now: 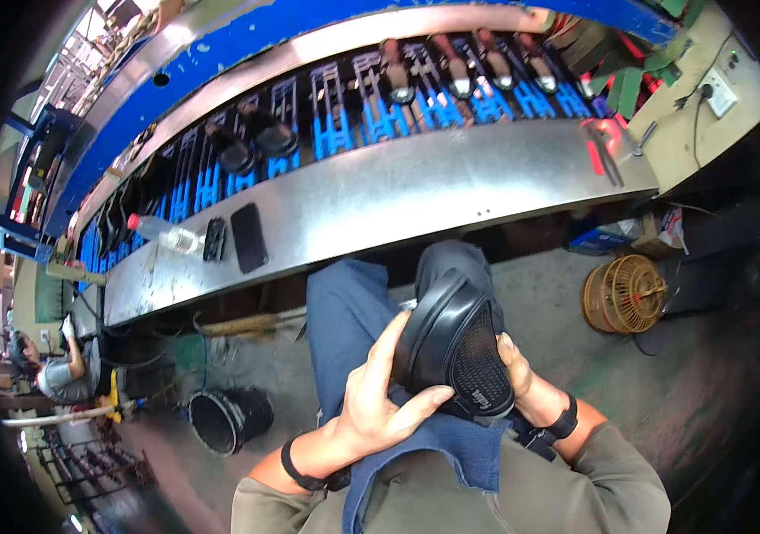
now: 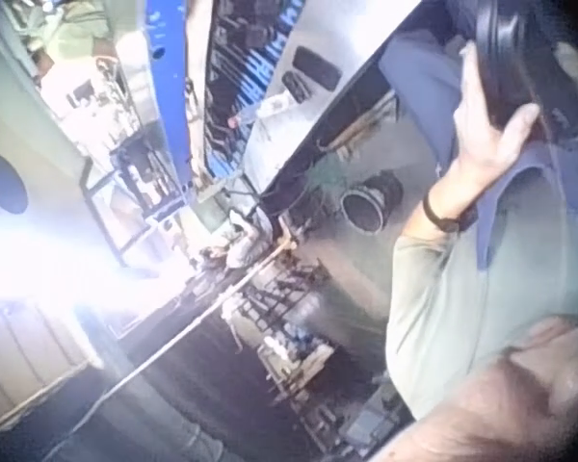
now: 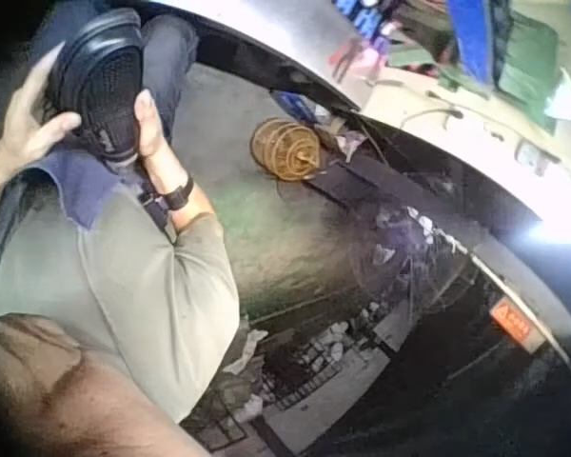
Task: Checking shoe uppers and soles and placing them on a rack conveyor for manufacturing.
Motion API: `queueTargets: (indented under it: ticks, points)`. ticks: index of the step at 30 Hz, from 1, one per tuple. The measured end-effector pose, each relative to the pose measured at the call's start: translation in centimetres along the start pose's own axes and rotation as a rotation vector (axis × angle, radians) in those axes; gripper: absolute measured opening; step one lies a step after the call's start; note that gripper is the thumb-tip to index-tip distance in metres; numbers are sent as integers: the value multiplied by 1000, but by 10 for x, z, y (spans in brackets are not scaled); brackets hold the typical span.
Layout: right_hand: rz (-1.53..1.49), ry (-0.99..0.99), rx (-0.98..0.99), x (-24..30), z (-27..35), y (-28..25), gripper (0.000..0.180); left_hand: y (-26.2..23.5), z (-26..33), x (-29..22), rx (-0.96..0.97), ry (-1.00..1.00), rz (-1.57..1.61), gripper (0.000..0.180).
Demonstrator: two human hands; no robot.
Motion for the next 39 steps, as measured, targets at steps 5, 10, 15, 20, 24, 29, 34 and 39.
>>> queueTargets:
  ticks: [5, 10, 15, 20, 24, 29, 34, 39]
  points:
    - [-285, -31, -120, 11, -1, 18, 82, -12, -33, -21, 83, 78, -38, 87]
    - [-296, -38, -56, 11, -3, 25, 77, -15, -40, -16, 234, 100, -155, 76]
    - [-460, 57, -69, -1, -5, 16, 76, -18, -49, -16, 372, 39, -104, 68]
    - [-260, 37, -111, -4, -11, 11, 84, -16, -31, -22, 257, -21, -55, 84]
    - [696, -72, -271, 46, -40, 53, 66, -30, -11, 50, -407, -289, 493, 94]
    - [1376, -249, 134, 42, -56, 132, 71, -55, 25, 127, -317, -480, 1215, 91]
    - [1431, -419, 167, 80, -89, 143, 36, -63, 40, 119, -107, -215, 1394, 90]
    - [1280, -505, 529, 75, -117, 159, 55, -45, 39, 100, -264, -461, 1229, 102]
Point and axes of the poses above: each hand's wrist, its own z-axis away from the middle knuckle, its own y-axis out of the palm, x = y × z, the point moved 9 cm from there along -z, towards the middle knuckle
